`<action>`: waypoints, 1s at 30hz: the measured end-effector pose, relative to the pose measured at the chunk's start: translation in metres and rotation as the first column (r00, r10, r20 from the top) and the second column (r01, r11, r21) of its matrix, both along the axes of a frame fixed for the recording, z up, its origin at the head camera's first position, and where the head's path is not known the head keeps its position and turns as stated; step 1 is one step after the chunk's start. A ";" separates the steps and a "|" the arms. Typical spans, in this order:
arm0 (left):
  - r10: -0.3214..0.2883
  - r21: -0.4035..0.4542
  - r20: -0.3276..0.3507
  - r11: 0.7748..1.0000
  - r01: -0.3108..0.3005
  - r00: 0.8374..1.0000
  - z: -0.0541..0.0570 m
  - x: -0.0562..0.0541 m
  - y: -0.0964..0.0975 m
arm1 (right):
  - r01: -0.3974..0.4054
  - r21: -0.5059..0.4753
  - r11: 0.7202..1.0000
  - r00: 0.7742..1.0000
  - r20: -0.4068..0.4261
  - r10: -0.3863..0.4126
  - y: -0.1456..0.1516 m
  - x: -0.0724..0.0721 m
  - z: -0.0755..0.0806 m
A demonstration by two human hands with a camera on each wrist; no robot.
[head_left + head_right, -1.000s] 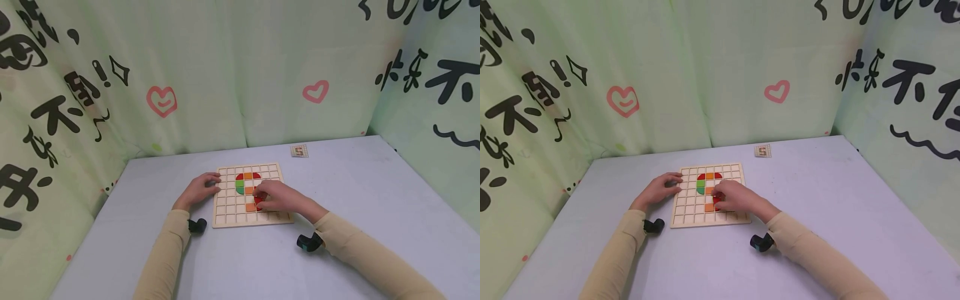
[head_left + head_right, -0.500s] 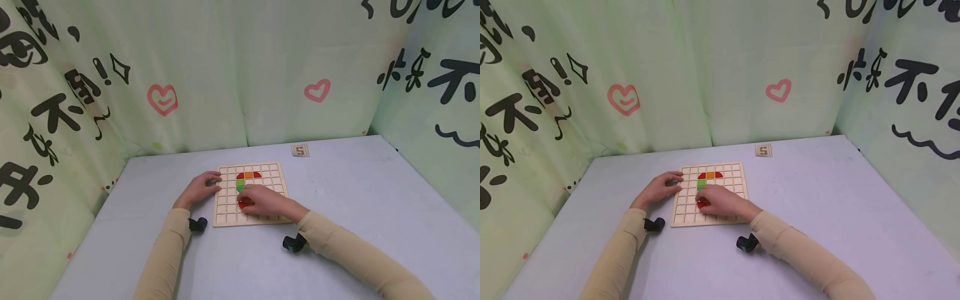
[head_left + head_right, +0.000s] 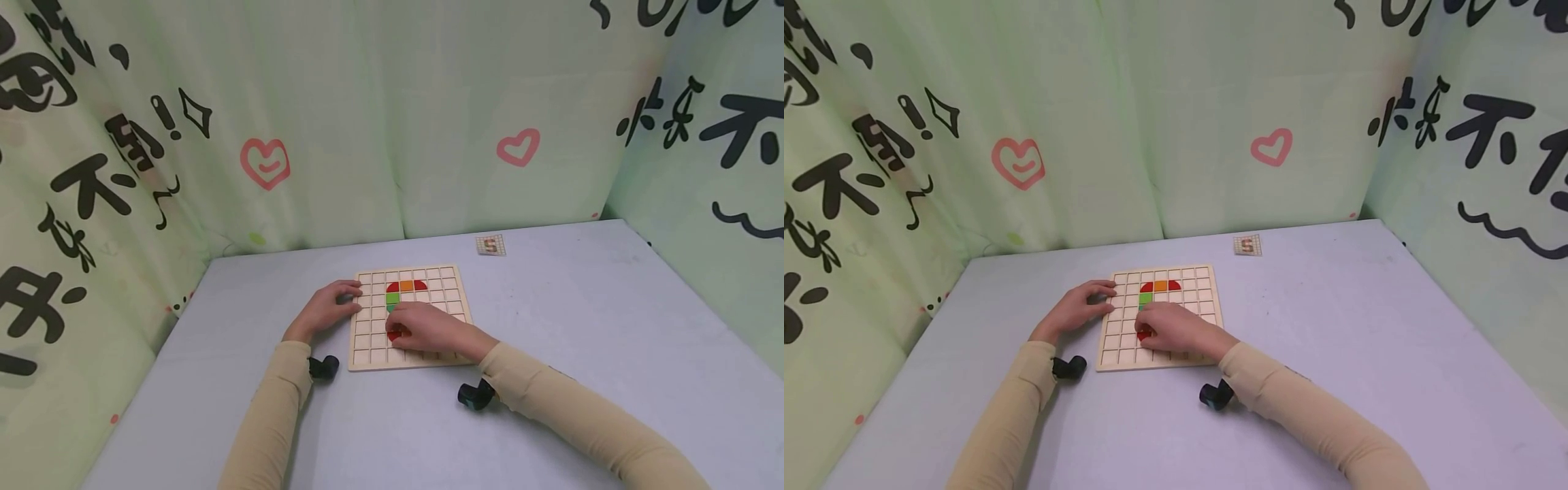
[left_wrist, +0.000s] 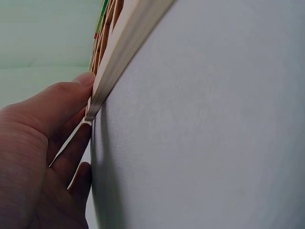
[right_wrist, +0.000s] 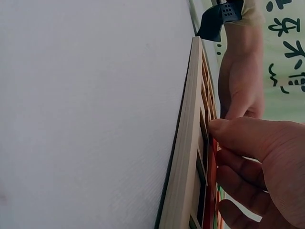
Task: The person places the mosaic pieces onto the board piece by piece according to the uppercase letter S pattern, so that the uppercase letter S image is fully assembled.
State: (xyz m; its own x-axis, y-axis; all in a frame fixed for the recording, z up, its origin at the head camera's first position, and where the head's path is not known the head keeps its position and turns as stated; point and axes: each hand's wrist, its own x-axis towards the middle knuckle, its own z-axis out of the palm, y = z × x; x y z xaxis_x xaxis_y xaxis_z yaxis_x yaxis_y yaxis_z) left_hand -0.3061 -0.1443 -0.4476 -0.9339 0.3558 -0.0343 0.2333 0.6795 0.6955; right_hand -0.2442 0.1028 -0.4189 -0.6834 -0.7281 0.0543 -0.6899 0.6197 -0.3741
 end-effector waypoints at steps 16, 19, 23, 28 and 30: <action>-0.003 0.008 -0.008 1.000 0.003 1.000 0.001 0.000 0.001 | 0.016 -0.030 0.999 1.000 0.007 -0.016 0.001 0.001 0.000; 0.002 0.009 -0.005 1.000 -0.002 1.000 0.001 0.001 0.001 | 0.017 -0.030 0.999 1.000 -0.004 -0.017 0.001 0.001 -0.001; 0.005 0.000 -0.007 1.000 -0.005 1.000 0.002 0.002 0.001 | 0.022 -0.031 0.999 1.000 -0.006 -0.022 0.002 0.002 -0.002; 0.004 -0.004 -0.010 1.000 -0.004 1.000 0.002 0.002 0.001 | 0.028 -0.032 0.999 1.000 -0.002 -0.028 0.002 0.002 -0.002; 0.007 -0.003 -0.014 1.000 -0.007 1.000 0.001 0.002 0.002 | 0.029 -0.031 0.999 1.000 -0.002 -0.029 0.002 0.002 -0.003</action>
State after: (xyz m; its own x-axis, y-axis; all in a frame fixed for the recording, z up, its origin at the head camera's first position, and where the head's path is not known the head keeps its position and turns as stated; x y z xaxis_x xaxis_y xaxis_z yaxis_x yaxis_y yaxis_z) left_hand -0.3038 -0.1426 -0.4467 -0.9369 0.3490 -0.0224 0.2380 0.6831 0.6904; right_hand -0.2426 0.1050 -0.4217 -0.7040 -0.7059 0.0782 -0.6727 0.6275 -0.3921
